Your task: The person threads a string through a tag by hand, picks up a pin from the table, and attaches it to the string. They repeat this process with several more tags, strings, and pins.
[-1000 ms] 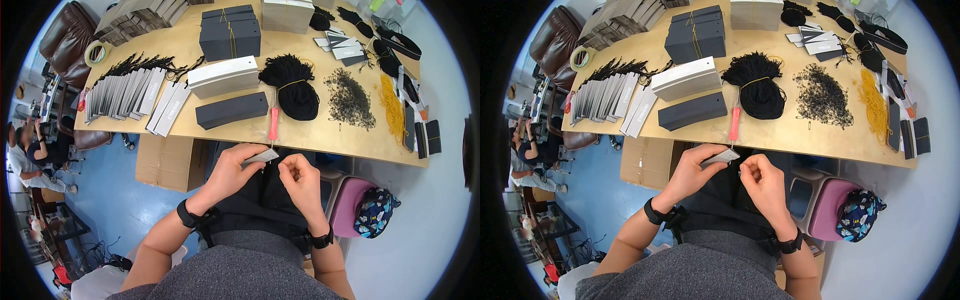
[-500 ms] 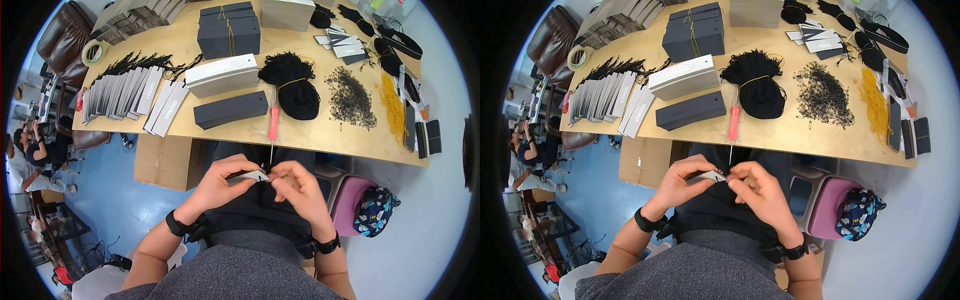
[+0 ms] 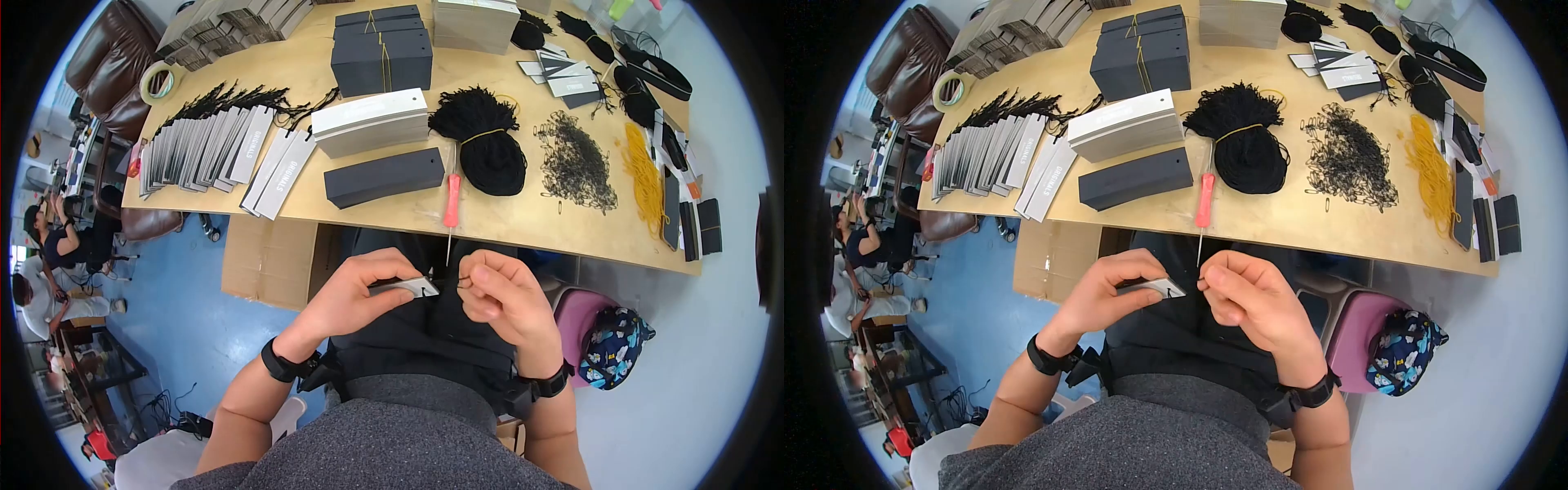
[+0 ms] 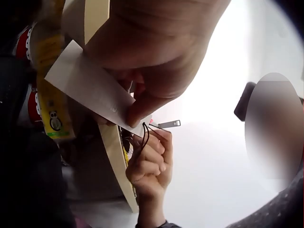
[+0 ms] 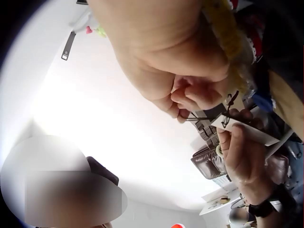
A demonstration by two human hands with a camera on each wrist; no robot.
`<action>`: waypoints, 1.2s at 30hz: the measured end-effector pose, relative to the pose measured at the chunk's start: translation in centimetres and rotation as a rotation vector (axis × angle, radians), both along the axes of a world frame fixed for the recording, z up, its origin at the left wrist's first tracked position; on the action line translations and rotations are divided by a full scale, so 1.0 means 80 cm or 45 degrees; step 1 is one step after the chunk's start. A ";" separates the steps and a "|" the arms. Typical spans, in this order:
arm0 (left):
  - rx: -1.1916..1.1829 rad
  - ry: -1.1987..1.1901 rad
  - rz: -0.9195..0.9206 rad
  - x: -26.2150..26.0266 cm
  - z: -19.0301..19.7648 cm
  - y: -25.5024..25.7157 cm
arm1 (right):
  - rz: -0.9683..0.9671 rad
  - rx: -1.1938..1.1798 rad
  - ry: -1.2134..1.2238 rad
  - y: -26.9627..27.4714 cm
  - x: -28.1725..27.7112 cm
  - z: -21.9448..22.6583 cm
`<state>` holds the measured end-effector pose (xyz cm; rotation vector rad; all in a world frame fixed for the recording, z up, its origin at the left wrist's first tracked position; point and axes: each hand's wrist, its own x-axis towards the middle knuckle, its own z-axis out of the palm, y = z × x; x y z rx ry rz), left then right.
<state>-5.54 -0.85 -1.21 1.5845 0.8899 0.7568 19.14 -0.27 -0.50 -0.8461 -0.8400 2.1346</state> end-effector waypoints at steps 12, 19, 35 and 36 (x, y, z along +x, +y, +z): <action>-0.530 -0.268 -0.066 -0.004 0.012 0.004 | 0.108 0.780 -0.964 -0.011 -0.011 0.011; -0.481 -0.239 -0.057 -0.004 0.005 -0.001 | 0.163 0.697 -0.853 -0.019 -0.026 -0.005; -0.218 0.232 -0.142 -0.040 0.068 -0.025 | -0.146 -0.170 0.494 -0.020 0.018 -0.037; -0.158 0.266 -0.160 -0.052 0.068 -0.029 | -0.026 -0.143 0.338 -0.022 0.019 -0.036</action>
